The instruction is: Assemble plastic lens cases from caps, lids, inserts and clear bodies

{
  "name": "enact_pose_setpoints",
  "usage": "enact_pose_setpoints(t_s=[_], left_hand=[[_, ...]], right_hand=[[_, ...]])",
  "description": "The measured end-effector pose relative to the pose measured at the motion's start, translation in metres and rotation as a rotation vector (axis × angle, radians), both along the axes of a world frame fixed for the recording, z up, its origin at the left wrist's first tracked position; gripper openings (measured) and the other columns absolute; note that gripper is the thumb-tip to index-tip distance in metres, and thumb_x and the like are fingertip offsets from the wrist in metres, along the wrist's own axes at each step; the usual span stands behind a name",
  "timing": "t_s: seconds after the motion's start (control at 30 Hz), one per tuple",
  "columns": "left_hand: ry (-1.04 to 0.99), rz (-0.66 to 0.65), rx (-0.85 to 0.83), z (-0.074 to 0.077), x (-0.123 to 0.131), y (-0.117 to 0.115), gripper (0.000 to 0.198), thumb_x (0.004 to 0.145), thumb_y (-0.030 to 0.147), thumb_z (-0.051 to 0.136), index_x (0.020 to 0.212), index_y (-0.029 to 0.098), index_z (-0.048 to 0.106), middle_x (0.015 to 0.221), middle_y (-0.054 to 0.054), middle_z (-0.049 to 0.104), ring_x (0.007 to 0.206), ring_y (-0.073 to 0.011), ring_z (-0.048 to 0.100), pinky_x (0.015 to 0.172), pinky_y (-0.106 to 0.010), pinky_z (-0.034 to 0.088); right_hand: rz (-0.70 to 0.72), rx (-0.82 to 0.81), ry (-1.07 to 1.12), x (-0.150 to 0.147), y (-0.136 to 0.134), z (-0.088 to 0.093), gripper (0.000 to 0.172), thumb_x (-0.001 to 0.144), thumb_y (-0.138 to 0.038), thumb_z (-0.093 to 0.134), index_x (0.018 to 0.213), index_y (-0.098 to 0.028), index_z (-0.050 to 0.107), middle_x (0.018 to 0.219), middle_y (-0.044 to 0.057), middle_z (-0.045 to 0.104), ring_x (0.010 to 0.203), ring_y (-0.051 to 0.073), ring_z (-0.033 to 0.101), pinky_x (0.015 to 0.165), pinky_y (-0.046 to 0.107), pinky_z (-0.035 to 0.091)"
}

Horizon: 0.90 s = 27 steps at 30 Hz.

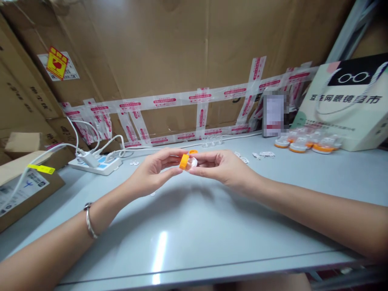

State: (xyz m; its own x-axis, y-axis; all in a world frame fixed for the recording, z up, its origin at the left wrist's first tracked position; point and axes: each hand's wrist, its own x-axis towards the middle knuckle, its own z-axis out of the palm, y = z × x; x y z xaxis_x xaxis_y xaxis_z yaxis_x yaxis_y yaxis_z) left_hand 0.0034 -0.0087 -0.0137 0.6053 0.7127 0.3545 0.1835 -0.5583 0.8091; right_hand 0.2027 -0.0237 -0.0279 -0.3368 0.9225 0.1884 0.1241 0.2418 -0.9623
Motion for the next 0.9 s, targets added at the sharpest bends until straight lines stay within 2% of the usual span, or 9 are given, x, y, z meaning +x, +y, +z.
enact_pose_setpoints(t_s=[0.1, 0.23, 0.6, 0.73, 0.9], left_hand=[[0.019, 0.003, 0.090, -0.0010, 0.0002, -0.0006, 0.034, 0.081, 0.023, 0.059, 0.114, 0.018, 0.055, 0.117, -0.010, 0.059, 0.106, -0.0221, 0.058, 0.095, -0.040, 0.047], [0.046, 0.020, 0.188, -0.0013, 0.0002, -0.0005, 0.032, 0.081, 0.020, 0.058, 0.113, 0.018, 0.057, 0.112, -0.009, 0.060, 0.102, -0.0206, 0.060, 0.094, -0.037, 0.049], [0.267, 0.119, 0.546, 0.0029, -0.0003, -0.0053, 0.029, 0.082, 0.021, 0.056, 0.112, 0.022, 0.059, 0.094, -0.004, 0.065, 0.086, -0.0162, 0.061, 0.081, -0.030, 0.050], [0.313, 0.125, 0.600, 0.0034, -0.0008, -0.0071, 0.032, 0.084, 0.020, 0.054, 0.115, 0.023, 0.055, 0.100, -0.004, 0.065, 0.088, -0.0156, 0.061, 0.080, -0.029, 0.049], [0.332, 0.070, 0.649, 0.0040, -0.0021, -0.0065, 0.031, 0.084, 0.012, 0.052, 0.113, 0.023, 0.056, 0.094, -0.003, 0.065, 0.086, -0.0137, 0.059, 0.079, -0.027, 0.048]], right_hand=[[0.005, 0.038, 0.007, -0.0008, -0.0014, -0.0010, 0.037, 0.068, -0.033, 0.069, 0.103, -0.022, 0.068, 0.078, 0.002, 0.069, 0.071, 0.014, 0.061, 0.070, 0.031, 0.049], [0.014, 0.055, 0.032, -0.0013, -0.0013, -0.0043, 0.035, 0.069, -0.031, 0.068, 0.103, -0.023, 0.068, 0.082, 0.002, 0.070, 0.076, 0.015, 0.062, 0.074, 0.032, 0.049], [0.048, 0.056, 0.059, -0.0042, -0.0038, -0.0062, 0.031, 0.070, -0.023, 0.066, 0.101, -0.023, 0.069, 0.088, 0.001, 0.071, 0.085, 0.016, 0.063, 0.083, 0.035, 0.047], [0.058, 0.066, 0.063, -0.0061, -0.0056, -0.0062, 0.029, 0.071, -0.020, 0.064, 0.099, -0.023, 0.069, 0.089, 0.001, 0.071, 0.086, 0.016, 0.063, 0.083, 0.033, 0.047], [0.044, 0.045, 0.066, -0.0083, -0.0066, -0.0074, 0.031, 0.071, -0.022, 0.063, 0.101, -0.022, 0.068, 0.091, 0.001, 0.070, 0.086, 0.016, 0.062, 0.083, 0.034, 0.045]])
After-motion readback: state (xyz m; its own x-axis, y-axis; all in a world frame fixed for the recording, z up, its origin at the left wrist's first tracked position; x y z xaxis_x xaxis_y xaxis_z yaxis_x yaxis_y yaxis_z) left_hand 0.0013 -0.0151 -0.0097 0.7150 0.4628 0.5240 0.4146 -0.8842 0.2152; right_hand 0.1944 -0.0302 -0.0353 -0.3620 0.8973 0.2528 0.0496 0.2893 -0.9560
